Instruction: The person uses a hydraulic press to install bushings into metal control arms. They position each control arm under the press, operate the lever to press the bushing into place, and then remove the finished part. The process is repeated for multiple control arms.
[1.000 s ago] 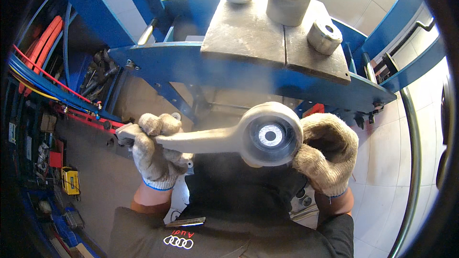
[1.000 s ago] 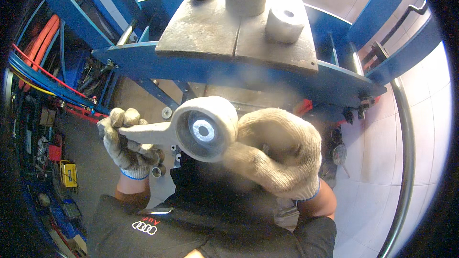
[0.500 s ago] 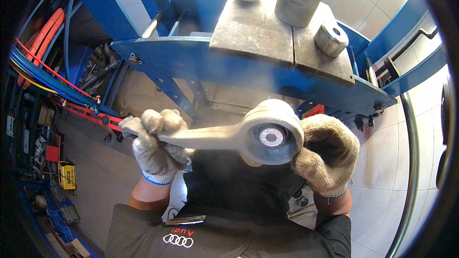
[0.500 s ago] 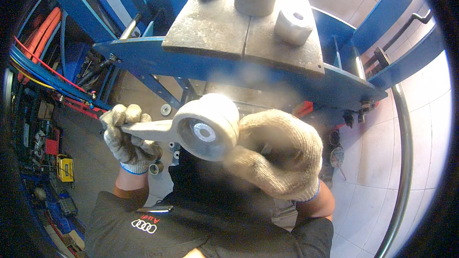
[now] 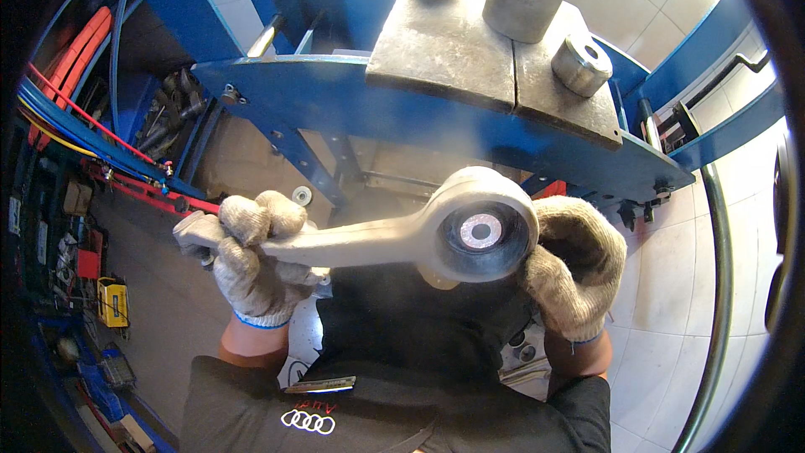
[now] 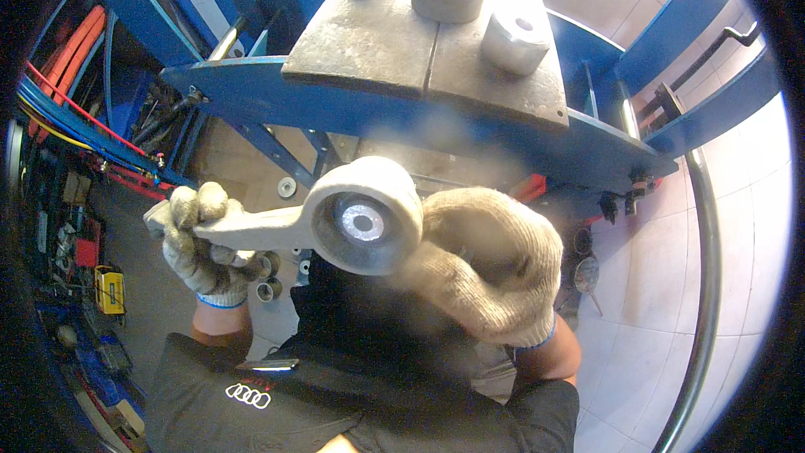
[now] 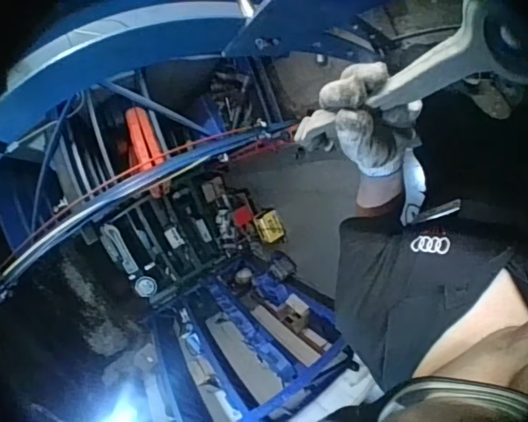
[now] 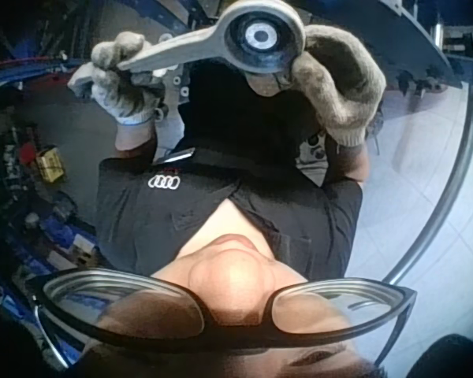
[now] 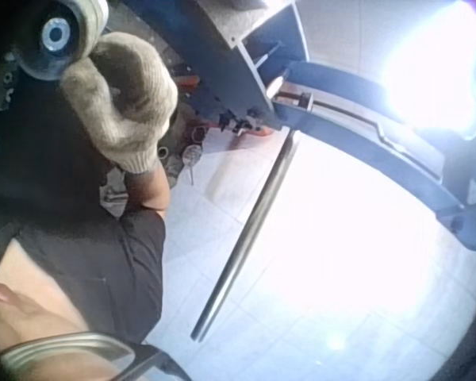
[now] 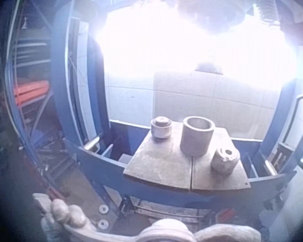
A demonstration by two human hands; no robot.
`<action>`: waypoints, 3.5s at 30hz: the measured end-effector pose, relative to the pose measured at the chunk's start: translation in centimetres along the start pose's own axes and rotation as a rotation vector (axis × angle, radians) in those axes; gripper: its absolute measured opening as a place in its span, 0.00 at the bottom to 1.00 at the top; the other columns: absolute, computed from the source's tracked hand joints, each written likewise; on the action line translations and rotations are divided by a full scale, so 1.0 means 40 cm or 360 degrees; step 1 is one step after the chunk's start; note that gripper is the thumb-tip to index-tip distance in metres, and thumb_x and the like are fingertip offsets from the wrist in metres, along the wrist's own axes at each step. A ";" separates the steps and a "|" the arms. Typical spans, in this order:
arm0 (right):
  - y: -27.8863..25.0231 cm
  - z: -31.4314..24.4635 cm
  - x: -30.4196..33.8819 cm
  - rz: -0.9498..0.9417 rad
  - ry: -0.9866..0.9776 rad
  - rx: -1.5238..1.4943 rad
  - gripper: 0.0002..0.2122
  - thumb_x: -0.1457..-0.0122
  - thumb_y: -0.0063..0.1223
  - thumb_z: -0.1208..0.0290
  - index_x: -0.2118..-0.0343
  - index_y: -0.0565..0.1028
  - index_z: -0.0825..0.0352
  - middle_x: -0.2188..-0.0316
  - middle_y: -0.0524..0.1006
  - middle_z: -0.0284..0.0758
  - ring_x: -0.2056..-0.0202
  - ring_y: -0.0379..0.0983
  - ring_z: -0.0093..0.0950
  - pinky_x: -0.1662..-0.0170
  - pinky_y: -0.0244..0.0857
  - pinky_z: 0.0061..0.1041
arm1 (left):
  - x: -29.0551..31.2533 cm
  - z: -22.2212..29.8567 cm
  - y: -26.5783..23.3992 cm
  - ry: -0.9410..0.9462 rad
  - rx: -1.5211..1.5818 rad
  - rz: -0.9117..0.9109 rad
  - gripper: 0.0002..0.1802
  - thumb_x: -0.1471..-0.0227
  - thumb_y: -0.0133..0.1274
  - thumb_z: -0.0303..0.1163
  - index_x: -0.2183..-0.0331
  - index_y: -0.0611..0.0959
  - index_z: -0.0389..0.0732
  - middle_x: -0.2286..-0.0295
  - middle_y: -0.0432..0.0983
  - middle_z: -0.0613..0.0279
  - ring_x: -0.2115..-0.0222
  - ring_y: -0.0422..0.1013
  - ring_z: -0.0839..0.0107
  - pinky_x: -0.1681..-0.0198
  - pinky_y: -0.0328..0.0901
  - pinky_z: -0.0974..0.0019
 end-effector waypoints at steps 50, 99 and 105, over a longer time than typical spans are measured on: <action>-0.005 0.119 0.006 0.0060 0.0416 -0.0201 0.26 0.49 0.72 0.65 0.50 0.73 0.71 0.58 0.79 0.38 0.55 0.76 0.27 0.51 0.72 0.28 | -0.008 -0.015 0.107 0.0020 -0.0207 -0.1208 0.09 0.48 0.65 0.32 0.67 0.89 0.36 0.59 0.81 0.41 0.68 0.80 0.54 0.64 0.75 0.56; 0.084 0.167 0.132 0.0082 0.0024 0.1148 0.36 0.69 0.84 0.54 0.55 0.78 0.66 0.59 0.80 0.38 0.58 0.79 0.33 0.52 0.73 0.34 | 0.220 0.061 -0.423 -0.0308 -0.1636 0.0649 0.33 0.49 0.66 0.43 0.46 0.76 0.36 0.59 0.79 0.55 0.63 0.76 0.65 0.62 0.74 0.63; 0.160 0.043 0.111 -0.0067 -0.0320 0.0880 0.35 0.68 0.84 0.60 0.55 0.77 0.66 0.60 0.81 0.39 0.60 0.81 0.38 0.55 0.75 0.35 | 0.095 -0.132 0.052 -0.0911 -0.0540 0.0031 0.58 0.74 0.80 0.53 0.47 0.74 0.29 0.53 0.77 0.39 0.57 0.79 0.50 0.60 0.80 0.56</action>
Point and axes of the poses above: each hand's wrist, its own x-axis away from the middle knuckle, its own y-axis out of the palm, z = x × y, the point moved 10 cm from there along -x, towards the middle knuckle
